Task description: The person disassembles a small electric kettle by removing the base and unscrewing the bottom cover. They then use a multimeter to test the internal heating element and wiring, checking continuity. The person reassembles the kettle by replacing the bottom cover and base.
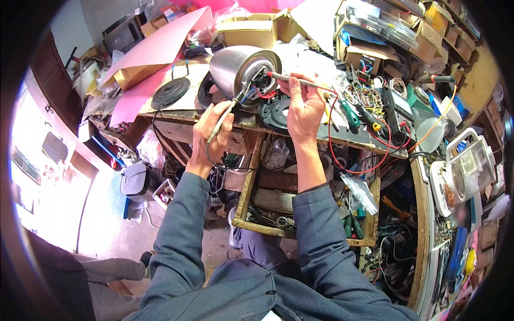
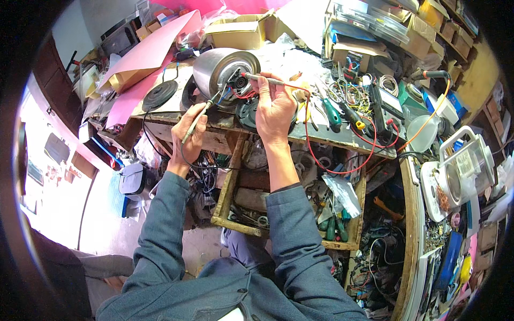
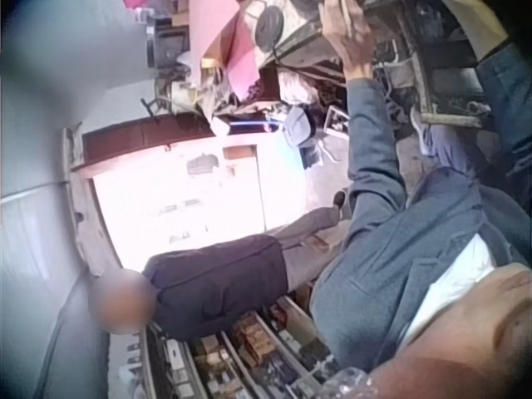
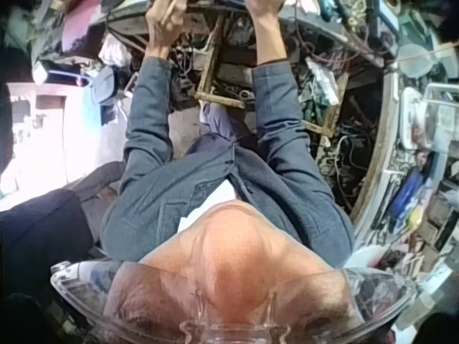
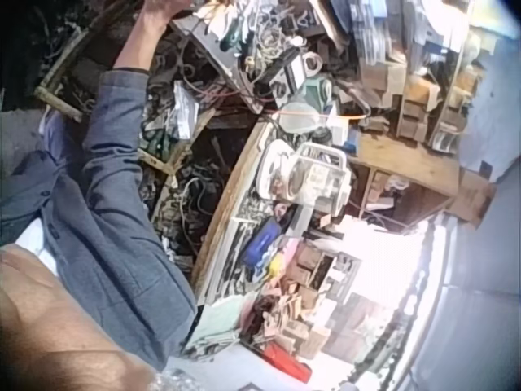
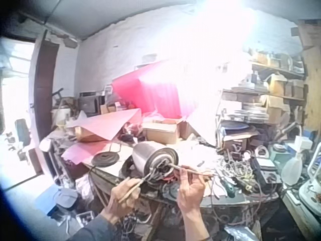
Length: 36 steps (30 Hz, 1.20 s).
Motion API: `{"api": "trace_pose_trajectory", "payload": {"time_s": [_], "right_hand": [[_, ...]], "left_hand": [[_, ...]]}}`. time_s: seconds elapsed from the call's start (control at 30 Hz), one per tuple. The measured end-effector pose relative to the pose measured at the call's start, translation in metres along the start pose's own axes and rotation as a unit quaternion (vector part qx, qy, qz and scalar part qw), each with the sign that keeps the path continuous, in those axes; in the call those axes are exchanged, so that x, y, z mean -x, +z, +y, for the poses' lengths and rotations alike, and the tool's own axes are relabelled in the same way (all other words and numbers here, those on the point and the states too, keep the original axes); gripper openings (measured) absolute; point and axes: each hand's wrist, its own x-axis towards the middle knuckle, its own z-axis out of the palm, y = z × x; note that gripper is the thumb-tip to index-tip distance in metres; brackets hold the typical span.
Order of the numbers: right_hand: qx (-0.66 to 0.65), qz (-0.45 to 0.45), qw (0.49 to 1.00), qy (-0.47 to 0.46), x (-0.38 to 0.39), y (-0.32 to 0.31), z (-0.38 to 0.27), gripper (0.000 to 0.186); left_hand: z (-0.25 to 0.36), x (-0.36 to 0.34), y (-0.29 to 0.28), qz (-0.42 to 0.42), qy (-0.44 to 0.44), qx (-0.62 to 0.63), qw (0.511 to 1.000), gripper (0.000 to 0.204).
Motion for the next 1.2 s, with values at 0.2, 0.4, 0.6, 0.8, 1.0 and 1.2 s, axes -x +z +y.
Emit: {"api": "trace_pose_trajectory", "payload": {"time_s": [0.2,0.4,0.6,0.8,1.0,1.2], "right_hand": [[0.010,-0.009,1.000,0.005,0.000,-0.001,0.004,0.015],[0.004,-0.015,1.000,-0.001,-0.001,-0.001,0.005,0.015],[0.010,-0.010,1.000,0.001,0.000,-0.001,0.002,0.016],[-0.009,-0.011,1.000,0.002,0.001,-0.001,0.004,0.016],[0.083,0.007,0.996,-0.024,0.000,-0.002,0.014,0.014],[0.052,0.011,0.998,-0.022,0.000,0.001,0.007,0.011]], "left_hand": [[-0.005,-0.002,-0.003,-0.006,0.057,-0.062,0.996,0.028],[-0.007,-0.004,-0.001,-0.002,0.081,-0.074,0.994,0.027],[-0.007,-0.002,0.000,0.001,0.032,-0.040,0.999,0.027],[-0.013,-0.002,0.001,0.005,0.060,-0.043,0.997,0.027],[-0.011,-0.002,0.004,0.020,0.030,0.007,0.999,0.022],[-0.009,0.000,0.003,0.000,0.012,-0.006,1.000,0.028]]}}
